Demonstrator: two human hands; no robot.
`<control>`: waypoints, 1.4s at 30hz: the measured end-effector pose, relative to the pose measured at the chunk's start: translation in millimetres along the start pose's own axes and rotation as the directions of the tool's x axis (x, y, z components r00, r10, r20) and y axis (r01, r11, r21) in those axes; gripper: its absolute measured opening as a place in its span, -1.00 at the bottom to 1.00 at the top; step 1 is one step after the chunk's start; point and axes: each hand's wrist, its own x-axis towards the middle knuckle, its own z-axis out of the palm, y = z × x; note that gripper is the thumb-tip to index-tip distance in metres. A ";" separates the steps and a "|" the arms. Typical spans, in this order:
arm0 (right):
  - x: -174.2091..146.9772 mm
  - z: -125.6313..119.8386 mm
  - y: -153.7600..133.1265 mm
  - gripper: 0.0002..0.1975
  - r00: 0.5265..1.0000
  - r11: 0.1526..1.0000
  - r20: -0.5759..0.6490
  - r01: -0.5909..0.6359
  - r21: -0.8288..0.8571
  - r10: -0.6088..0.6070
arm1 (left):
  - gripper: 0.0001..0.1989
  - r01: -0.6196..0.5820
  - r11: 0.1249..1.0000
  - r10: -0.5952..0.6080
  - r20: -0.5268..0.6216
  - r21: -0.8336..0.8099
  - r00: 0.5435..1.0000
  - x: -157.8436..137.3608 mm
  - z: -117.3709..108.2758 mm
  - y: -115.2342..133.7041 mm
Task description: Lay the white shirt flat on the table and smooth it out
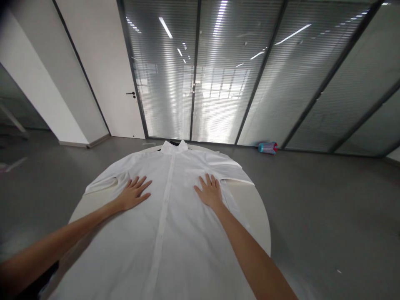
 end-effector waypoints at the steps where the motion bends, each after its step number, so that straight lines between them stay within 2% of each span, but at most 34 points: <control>1: 4.5 -0.4 -2.4 -0.32 1.000 1.000 0.001 -0.014 0.002 0.014 | -0.32 -0.002 1.000 0.002 0.014 0.005 1.000 7.7 -2.1 -3.4; 4: 13.2 -0.3 -4.2 -0.32 1.000 1.000 0.007 -0.030 0.007 0.030 | -0.32 0.003 1.000 -0.003 0.012 0.020 1.000 18.5 -3.9 -6.2; 9: 7.2 1.6 5.4 -0.32 1.000 1.000 0.005 0.001 -0.004 -0.001 | -0.33 0.018 1.000 -0.018 -0.010 0.024 1.000 5.7 -1.8 6.5; 12: -0.3 0.5 8.7 -0.32 1.000 1.000 -0.010 0.005 -0.023 -0.006 | -0.35 -0.005 1.000 0.005 0.007 -0.019 1.000 5.3 -13.2 6.0; 14: -2.9 -1.3 8.2 -0.33 1.000 0.999 -0.012 -0.005 -0.048 0.005 | -0.46 0.015 0.997 -0.016 -0.010 -0.074 1.000 14.3 -27.5 -3.7; 16: -3.1 -3.3 6.4 -0.33 1.000 0.997 -0.002 -0.027 -0.071 0.027 | -0.53 0.088 0.991 -0.095 -0.071 -0.097 0.993 27.5 -42.3 -20.1; 18: -2.0 -4.7 4.5 -0.33 0.999 0.996 0.016 -0.045 -0.082 0.047 | -0.52 0.195 0.977 -0.205 -0.145 -0.082 0.968 39.7 -51.6 -39.9; 20: -1.2 -4.5 3.3 -0.32 0.998 0.995 0.030 -0.052 -0.083 0.054 | -0.45 0.280 0.958 -0.286 -0.166 -0.060 0.944 47.0 -52.1 -58.6; 22: -2.3 -2.9 3.0 -0.31 0.998 0.995 0.033 -0.057 -0.087 0.060 | -0.36 0.362 0.931 -0.365 -0.141 -0.046 0.920 49.1 -45.1 -73.3; 25: -7.3 -1.5 4.5 -0.30 0.997 0.993 0.026 -0.070 -0.096 0.073 | -0.26 0.461 0.887 -0.461 -0.035 0.009 0.887 48.5 -33.4 -87.4; 28: -7.1 -9.2 7.6 -0.27 0.996 0.994 0.056 -0.071 -0.086 0.076 | -0.25 0.476 0.878 -0.478 0.037 0.054 0.877 53.5 -35.8 -94.4; 31: 11.7 -25.9 8.0 -0.26 0.996 0.997 0.087 -0.017 -0.072 0.024 | -0.31 0.437 0.897 -0.440 0.033 0.067 0.897 71.8 -47.3 -87.5; 34: 47.8 -36.3 3.0 -0.29 1.000 0.998 0.024 0.021 -0.063 -0.020 | -0.41 0.370 0.925 -0.365 -0.066 0.083 0.929 99.9 -47.7 -58.2; 36: 71.5 -33.3 0.4 -0.29 1.000 0.999 0.025 0.010 -0.032 -0.009 | -0.39 0.314 0.946 -0.303 -0.124 0.079 0.945 117.2 -37.6 -32.1; 38: 87.4 -24.1 4.1 -0.27 0.995 1.000 0.095 -0.020 0.009 0.019 | -0.34 0.277 0.958 -0.266 -0.138 0.068 0.954 128.5 -22.4 -10.9; 40: 93.8 -13.7 18.5 -0.25 0.985 0.997 0.161 -0.072 0.025 0.067 | -0.31 0.261 0.963 -0.251 -0.133 0.068 0.959 132.7 -6.8 -0.5; 42: 93.1 -6.9 42.9 -0.24 0.973 0.988 0.177 -0.155 0.011 0.151 | -0.31 0.253 0.964 -0.241 -0.133 0.084 0.961 132.2 5.5 -0.2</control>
